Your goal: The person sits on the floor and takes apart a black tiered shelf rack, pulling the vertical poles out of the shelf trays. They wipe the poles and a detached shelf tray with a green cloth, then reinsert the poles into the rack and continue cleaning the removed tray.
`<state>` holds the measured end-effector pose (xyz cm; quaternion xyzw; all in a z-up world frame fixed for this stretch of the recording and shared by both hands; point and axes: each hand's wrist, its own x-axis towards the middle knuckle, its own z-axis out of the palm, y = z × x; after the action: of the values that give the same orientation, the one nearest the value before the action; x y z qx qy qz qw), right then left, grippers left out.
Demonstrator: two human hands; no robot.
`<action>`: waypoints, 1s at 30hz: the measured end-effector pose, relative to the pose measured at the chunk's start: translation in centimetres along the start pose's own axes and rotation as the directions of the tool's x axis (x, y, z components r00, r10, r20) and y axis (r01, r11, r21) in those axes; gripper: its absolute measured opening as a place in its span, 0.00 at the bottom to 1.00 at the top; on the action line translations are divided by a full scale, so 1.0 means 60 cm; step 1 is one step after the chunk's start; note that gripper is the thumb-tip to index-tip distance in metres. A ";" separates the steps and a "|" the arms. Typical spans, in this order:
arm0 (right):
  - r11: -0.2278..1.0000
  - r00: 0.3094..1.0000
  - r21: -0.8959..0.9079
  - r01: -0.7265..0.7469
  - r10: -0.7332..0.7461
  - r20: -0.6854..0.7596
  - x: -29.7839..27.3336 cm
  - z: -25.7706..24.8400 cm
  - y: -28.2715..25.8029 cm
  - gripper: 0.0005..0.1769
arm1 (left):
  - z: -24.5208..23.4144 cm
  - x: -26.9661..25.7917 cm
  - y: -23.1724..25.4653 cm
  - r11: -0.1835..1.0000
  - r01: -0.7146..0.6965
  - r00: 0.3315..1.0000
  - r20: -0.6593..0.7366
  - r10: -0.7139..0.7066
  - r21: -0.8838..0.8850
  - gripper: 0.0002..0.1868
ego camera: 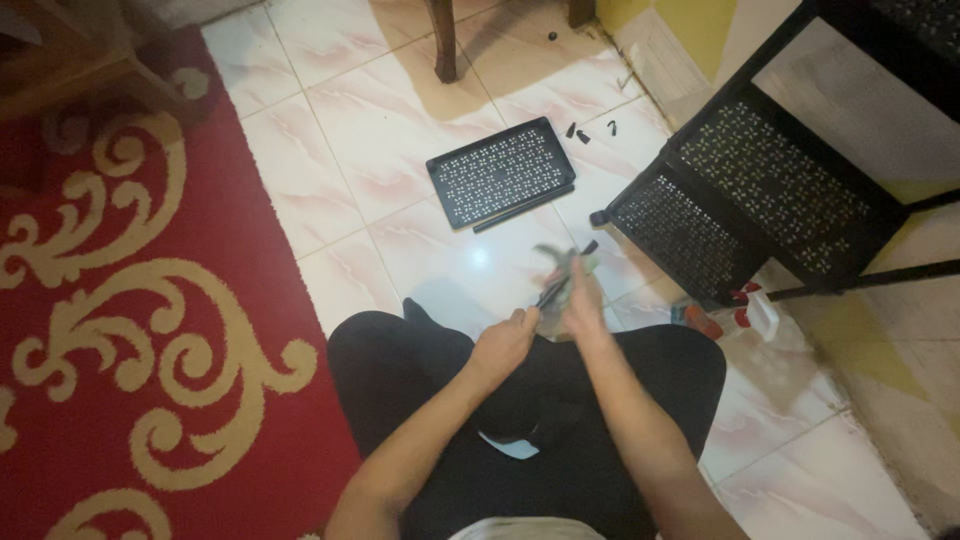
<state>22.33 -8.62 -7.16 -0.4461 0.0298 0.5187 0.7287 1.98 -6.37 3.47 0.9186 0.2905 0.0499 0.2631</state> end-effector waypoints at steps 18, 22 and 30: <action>-0.550 0.551 -0.490 0.676 -0.064 0.832 -0.103 0.149 -0.020 0.26 | -0.032 0.041 -0.155 0.799 0.265 0.935 -0.057 -0.349 -0.540 0.29; -0.487 0.725 -0.771 0.411 -0.338 0.600 -0.037 0.072 -0.094 0.22 | -0.065 0.028 -0.141 0.766 0.268 0.931 -0.048 -0.362 -0.585 0.30; 0.429 0.972 -0.891 0.149 -0.227 0.053 -0.096 0.058 -0.066 0.26 | -0.085 0.031 -0.116 0.780 0.105 0.943 -0.186 -0.275 -0.617 0.22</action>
<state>21.33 -10.72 0.28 -0.7802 -0.2684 0.3558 0.4389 -1.28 1.83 4.17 0.7384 0.3842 0.2348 0.5020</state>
